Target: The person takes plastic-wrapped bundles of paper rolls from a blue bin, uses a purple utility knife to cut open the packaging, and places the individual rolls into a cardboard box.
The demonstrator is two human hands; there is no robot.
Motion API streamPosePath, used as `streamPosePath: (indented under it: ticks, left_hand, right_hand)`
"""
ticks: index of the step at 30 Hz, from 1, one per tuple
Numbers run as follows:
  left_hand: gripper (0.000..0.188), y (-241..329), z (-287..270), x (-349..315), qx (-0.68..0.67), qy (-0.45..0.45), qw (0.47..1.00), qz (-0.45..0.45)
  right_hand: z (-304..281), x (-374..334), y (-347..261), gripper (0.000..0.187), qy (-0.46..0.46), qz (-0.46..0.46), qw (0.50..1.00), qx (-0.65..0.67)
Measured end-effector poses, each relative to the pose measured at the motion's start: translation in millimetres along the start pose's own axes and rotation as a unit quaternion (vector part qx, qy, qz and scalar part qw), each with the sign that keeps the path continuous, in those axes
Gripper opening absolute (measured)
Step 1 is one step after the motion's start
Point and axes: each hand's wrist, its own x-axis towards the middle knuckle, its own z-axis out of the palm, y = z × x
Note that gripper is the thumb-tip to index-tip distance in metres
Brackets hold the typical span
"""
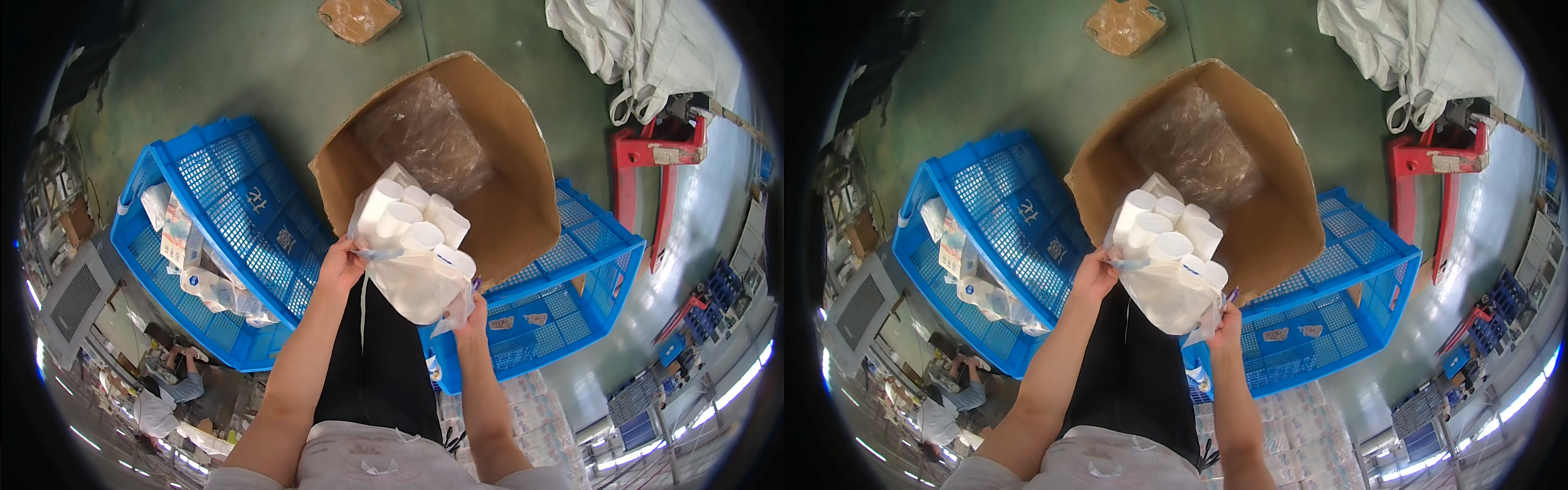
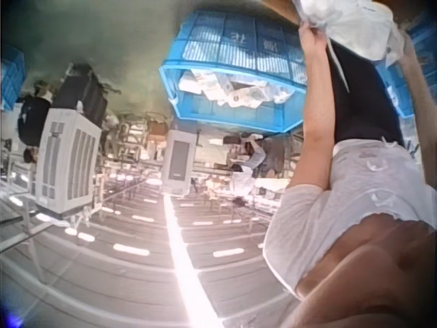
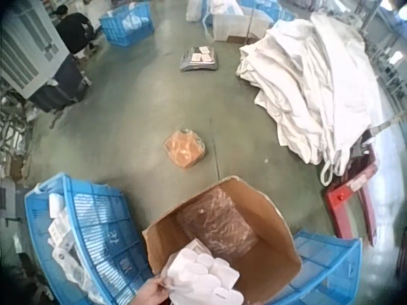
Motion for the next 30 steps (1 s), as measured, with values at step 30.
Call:
streamPosePath:
  ticks: [30]
  left_hand:
    - [0.022, -45, 3, 14, 0.005, 0.096, 0.995, -0.032]
  right_hand:
    - [155, -5, 6, 0.020, 0.050, 0.056, 0.964, 0.255]
